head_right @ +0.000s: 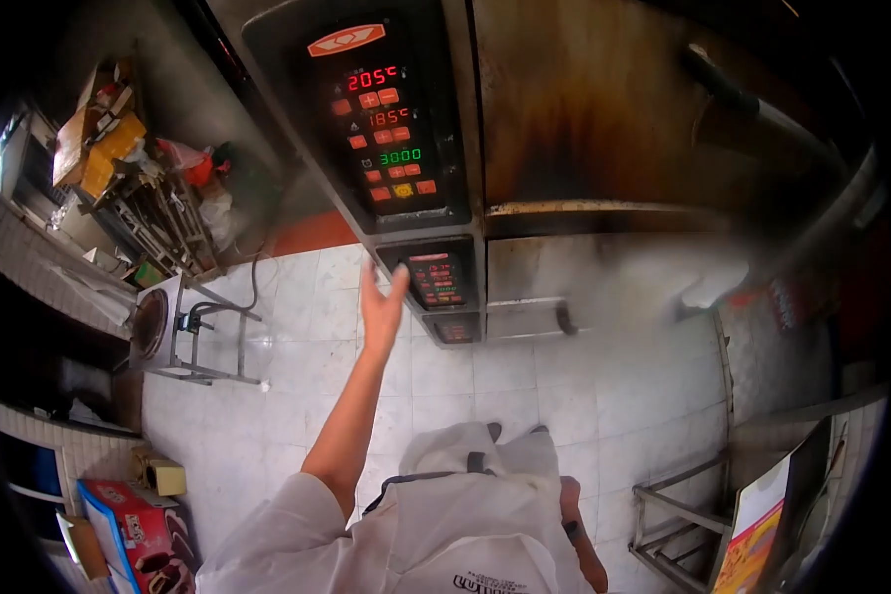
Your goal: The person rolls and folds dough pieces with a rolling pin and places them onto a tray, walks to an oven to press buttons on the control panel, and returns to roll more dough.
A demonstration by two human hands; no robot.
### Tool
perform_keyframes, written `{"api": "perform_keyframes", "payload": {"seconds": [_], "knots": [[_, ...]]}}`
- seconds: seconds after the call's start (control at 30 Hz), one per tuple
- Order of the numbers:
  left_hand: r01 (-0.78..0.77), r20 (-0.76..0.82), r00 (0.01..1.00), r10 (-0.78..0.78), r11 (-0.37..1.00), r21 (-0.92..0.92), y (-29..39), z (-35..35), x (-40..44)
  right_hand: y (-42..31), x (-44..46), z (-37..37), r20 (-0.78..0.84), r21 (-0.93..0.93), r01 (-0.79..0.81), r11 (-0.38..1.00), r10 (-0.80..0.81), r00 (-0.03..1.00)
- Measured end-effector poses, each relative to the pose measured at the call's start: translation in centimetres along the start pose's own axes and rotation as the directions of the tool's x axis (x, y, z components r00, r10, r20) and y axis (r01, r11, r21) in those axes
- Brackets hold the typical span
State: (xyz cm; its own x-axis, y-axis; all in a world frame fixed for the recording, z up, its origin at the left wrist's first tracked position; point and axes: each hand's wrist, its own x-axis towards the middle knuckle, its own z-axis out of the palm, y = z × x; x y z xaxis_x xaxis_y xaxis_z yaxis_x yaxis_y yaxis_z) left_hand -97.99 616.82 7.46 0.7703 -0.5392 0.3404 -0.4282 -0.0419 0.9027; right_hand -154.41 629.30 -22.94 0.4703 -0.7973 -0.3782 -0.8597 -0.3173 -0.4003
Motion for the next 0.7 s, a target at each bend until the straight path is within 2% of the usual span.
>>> {"api": "perform_keyframes", "payload": {"seconds": [0.03,0.1,0.13,0.17,0.23,0.27,0.33,0.37,0.43,0.47,0.5,0.53,0.6,0.63,0.7], "knots": [[0.121,0.130,0.982,-0.134,0.987,0.108,-2.0,-0.4,-2.3,0.2,0.0,0.0,0.007,0.029,-0.005,1.000,0.005,1.000],[0.214,0.429,0.839,-0.336,0.927,0.308,-6.3,-1.6,-6.9,1.1,0.0,0.5,0.011,0.060,-0.001,0.998,0.000,1.000],[0.261,0.446,0.768,-0.460,0.860,0.438,-12.4,-1.0,-10.0,1.5,0.0,0.6,0.014,0.055,0.011,0.998,-0.012,1.000],[0.314,0.524,0.671,-0.524,0.841,0.439,-13.3,-1.8,-12.6,1.9,0.1,0.9,0.017,0.051,0.027,0.998,-0.028,0.999],[0.087,0.628,0.562,-0.538,0.794,0.601,-17.1,-3.1,-18.1,2.6,0.2,1.7,0.032,0.014,0.062,0.998,-0.063,0.998],[0.015,0.650,0.528,-0.547,0.771,0.637,-17.5,-4.1,-20.8,3.0,0.6,2.2,0.042,-0.011,0.085,0.996,-0.085,0.996],[-0.012,0.635,0.437,-0.637,0.702,0.712,-19.6,-5.7,-26.5,3.7,1.0,2.6,0.072,-0.062,0.133,0.989,-0.129,0.989],[0.033,0.622,0.451,-0.640,0.708,0.705,-19.7,-7.0,-29.3,3.9,1.0,2.7,0.086,-0.088,0.156,0.984,-0.148,0.985],[-0.083,0.638,0.293,-0.712,0.646,0.759,-20.7,-8.2,-33.2,4.8,0.8,3.0,0.118,-0.165,0.216,0.962,-0.198,0.973],[-0.083,0.621,0.291,-0.728,0.628,0.774,-19.1,-8.8,-35.1,5.3,0.5,3.3,0.132,-0.192,0.241,0.951,-0.218,0.967],[-0.098,0.672,0.279,-0.687,0.675,0.731,-18.5,-9.3,-36.7,5.8,-0.4,3.2,0.105,-0.160,0.254,0.954,-0.240,0.965],[-0.106,0.717,0.263,-0.646,0.719,0.687,-17.8,-10.0,-38.5,5.5,-1.4,2.5,0.180,-0.103,0.162,0.981,-0.142,0.973],[-0.060,0.676,0.217,-0.704,0.682,0.729,-13.4,-9.4,-39.7,5.9,-3.2,2.2,0.313,-0.103,0.199,0.975,-0.158,0.936],[-0.037,0.653,0.200,-0.730,0.661,0.750,-11.4,-8.9,-39.9,6.5,-4.0,3.0,0.311,-0.095,0.229,0.969,-0.189,0.931],[-0.065,0.702,0.204,-0.683,0.706,0.706,-13.2,-8.6,-42.3,8.2,-6.0,5.1,0.305,-0.082,0.283,0.956,-0.247,0.920]]}}
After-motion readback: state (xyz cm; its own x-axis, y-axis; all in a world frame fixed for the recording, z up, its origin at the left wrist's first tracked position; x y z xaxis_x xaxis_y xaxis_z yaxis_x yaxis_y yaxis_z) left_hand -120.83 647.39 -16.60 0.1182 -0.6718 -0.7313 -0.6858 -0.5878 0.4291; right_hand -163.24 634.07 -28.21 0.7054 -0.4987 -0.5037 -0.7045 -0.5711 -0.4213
